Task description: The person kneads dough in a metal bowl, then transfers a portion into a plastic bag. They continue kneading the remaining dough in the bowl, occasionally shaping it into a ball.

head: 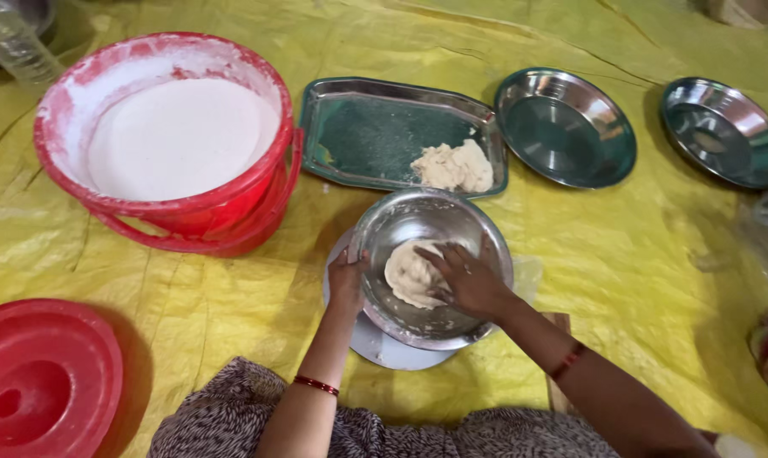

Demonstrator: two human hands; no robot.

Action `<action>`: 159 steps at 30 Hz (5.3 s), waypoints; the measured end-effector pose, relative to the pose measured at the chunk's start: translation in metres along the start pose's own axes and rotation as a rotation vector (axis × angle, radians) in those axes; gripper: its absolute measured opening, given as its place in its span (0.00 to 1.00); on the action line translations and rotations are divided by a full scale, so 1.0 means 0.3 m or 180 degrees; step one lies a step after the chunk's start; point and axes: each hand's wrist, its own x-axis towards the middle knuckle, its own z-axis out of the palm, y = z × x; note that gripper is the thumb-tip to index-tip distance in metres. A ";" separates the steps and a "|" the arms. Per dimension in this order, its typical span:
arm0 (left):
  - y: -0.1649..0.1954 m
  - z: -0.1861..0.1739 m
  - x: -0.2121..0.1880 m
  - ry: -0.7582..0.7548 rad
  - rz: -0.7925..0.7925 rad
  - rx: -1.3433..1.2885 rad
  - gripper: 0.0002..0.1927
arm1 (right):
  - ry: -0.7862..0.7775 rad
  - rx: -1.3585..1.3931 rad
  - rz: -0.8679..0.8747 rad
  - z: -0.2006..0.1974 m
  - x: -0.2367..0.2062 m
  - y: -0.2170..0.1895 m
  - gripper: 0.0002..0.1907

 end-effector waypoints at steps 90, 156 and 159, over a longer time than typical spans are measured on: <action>0.103 -0.050 0.000 -0.0275 0.0167 0.0399 0.19 | 0.1483 0.1050 0.0430 0.101 0.478 -0.172 0.09; 0.090 -0.055 0.049 -0.0459 -0.0092 0.0518 0.23 | -0.0474 0.0840 -0.0533 0.002 0.192 -0.151 0.33; 0.083 -0.067 0.058 -0.0511 0.0086 0.0646 0.22 | -0.0538 0.0685 -0.0046 0.082 0.262 -0.137 0.23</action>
